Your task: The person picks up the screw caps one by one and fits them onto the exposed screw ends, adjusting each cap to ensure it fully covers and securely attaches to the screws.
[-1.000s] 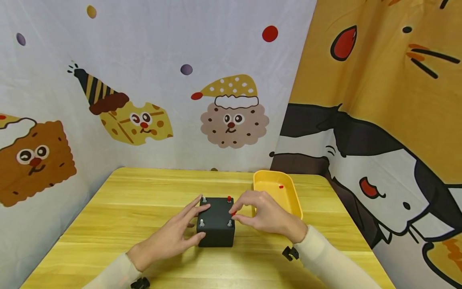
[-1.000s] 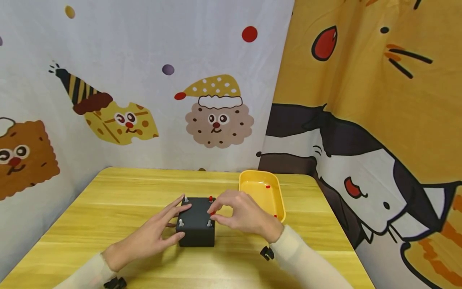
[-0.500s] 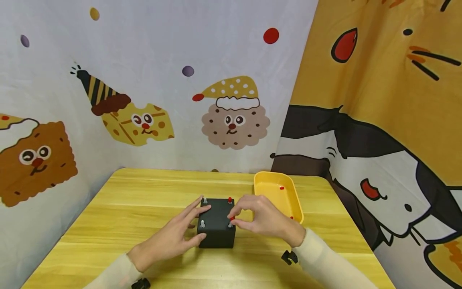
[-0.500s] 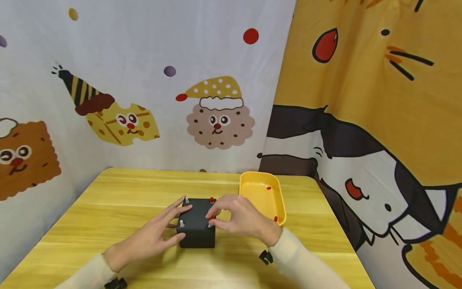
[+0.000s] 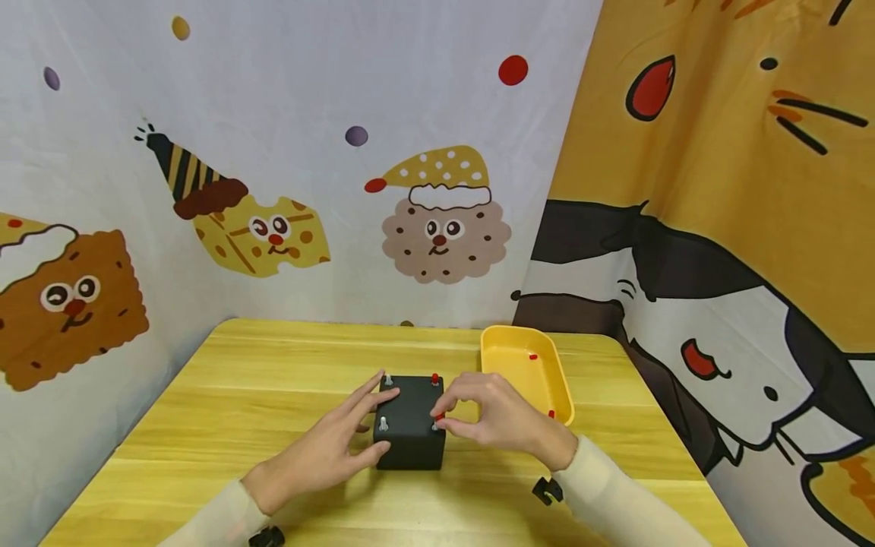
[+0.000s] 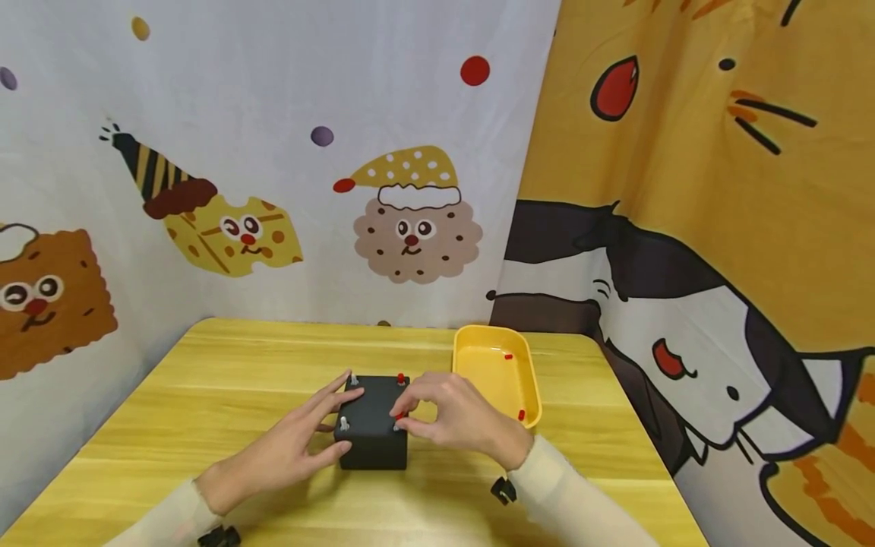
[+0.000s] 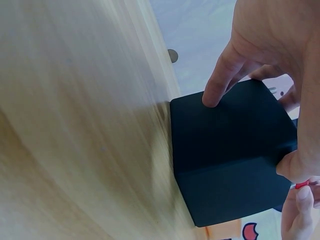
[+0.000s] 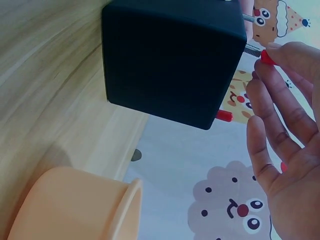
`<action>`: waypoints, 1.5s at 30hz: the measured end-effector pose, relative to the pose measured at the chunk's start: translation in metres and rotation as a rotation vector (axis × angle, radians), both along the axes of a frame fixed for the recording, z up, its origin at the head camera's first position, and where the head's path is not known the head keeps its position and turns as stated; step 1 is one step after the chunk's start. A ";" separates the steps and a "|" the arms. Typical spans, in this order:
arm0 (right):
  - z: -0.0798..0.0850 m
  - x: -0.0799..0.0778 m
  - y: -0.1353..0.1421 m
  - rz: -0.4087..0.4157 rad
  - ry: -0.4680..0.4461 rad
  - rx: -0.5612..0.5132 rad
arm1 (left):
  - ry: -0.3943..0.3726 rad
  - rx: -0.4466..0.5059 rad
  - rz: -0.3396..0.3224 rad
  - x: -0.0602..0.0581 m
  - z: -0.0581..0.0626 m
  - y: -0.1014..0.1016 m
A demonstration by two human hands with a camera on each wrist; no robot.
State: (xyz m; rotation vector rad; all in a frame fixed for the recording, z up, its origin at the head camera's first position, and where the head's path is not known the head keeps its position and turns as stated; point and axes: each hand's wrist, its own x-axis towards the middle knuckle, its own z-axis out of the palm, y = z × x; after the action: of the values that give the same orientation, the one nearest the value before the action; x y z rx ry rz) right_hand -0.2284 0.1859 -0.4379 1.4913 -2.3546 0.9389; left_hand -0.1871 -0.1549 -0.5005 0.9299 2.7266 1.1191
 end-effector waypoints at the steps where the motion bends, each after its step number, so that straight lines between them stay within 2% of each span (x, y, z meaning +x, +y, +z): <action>1: 0.000 0.000 0.000 0.000 0.000 0.002 | 0.000 0.000 0.000 0.000 0.000 0.000; 11: 0.000 0.001 -0.001 0.003 0.009 0.000 | 0.009 0.001 0.004 0.001 0.000 0.000; 25: -0.003 0.001 -0.003 0.001 -0.039 0.009 | 0.008 0.004 -0.010 0.000 -0.001 0.000; 45: -0.003 -0.001 -0.004 0.002 0.001 0.027 | 0.008 0.004 -0.008 0.000 -0.001 -0.001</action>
State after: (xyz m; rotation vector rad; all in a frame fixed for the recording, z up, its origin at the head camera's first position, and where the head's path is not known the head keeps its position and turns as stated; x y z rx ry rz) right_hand -0.2290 0.1815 -0.4411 1.5040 -2.3747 0.9101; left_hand -0.1871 -0.1556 -0.5015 0.9478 2.7254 1.1227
